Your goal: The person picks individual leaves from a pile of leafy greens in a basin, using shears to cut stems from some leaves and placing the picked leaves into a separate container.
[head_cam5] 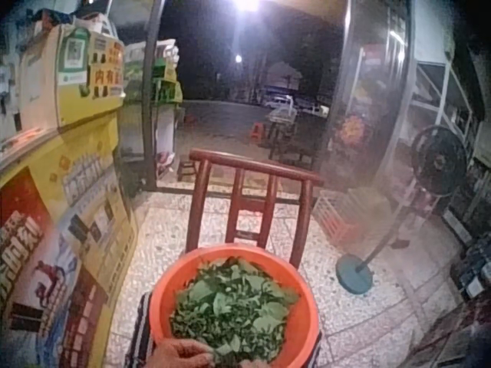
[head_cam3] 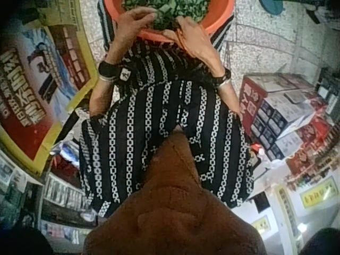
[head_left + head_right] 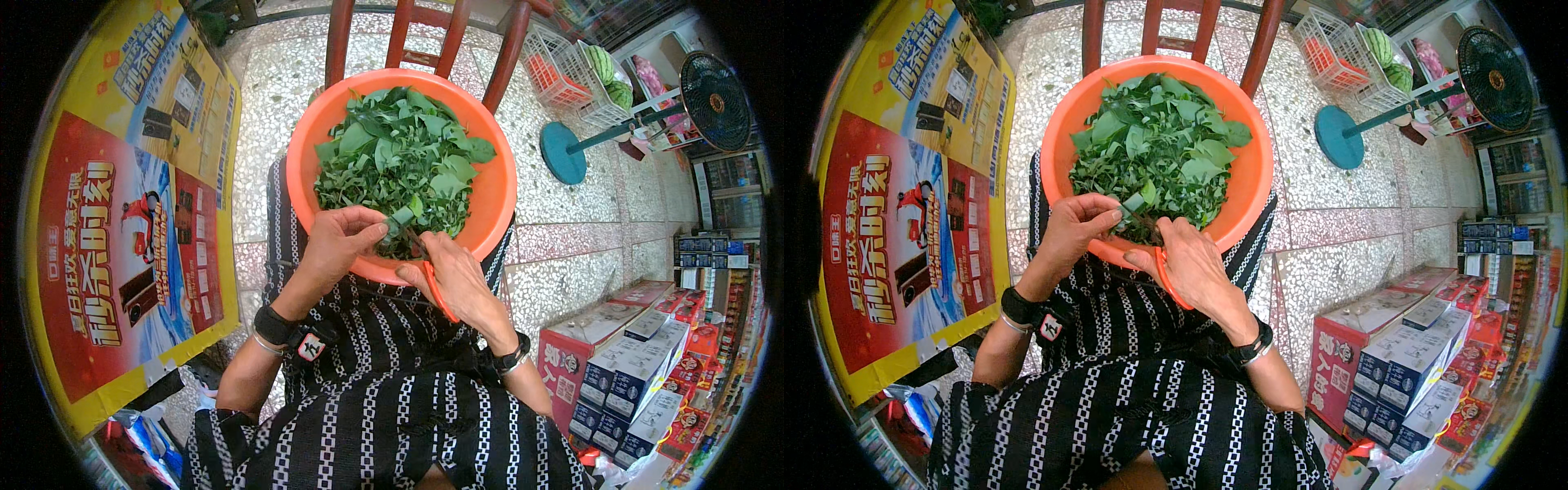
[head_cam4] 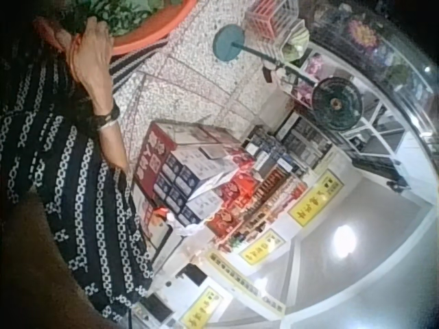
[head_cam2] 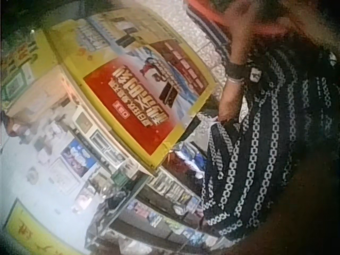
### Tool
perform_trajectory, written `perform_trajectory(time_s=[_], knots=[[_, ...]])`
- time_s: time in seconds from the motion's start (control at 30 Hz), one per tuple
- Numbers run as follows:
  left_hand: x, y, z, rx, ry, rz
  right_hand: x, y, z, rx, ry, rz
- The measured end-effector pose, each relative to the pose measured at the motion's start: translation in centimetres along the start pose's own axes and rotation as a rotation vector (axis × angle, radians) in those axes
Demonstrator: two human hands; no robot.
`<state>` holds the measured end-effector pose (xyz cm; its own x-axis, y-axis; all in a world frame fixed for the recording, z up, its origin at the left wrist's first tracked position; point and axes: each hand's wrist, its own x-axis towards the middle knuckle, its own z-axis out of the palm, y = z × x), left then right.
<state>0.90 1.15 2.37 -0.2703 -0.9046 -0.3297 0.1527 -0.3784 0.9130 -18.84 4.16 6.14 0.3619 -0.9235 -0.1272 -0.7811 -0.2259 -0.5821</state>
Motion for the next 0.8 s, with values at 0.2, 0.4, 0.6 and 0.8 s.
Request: perform_trajectory(time_s=[0.2, 0.4, 0.6, 0.8], knots=[[-0.1, 0.5, -0.1, 0.079, -0.057, 0.001, 0.2, -0.5, -0.6, 0.214, -0.103, 0.187], [0.0, 0.4, -0.2, 0.072, -0.038, 0.008, -0.3, -0.3, -0.8, 0.32, -0.03, 0.234], [0.0, 0.5, -0.2, 0.051, 0.015, 0.006, -0.5, 0.4, 0.4, 0.101, 0.024, -0.015], [0.0, 0.4, -0.1, 0.172, -0.102, -0.016, -0.3, 0.0, -0.2, 0.139, -0.038, 0.03]])
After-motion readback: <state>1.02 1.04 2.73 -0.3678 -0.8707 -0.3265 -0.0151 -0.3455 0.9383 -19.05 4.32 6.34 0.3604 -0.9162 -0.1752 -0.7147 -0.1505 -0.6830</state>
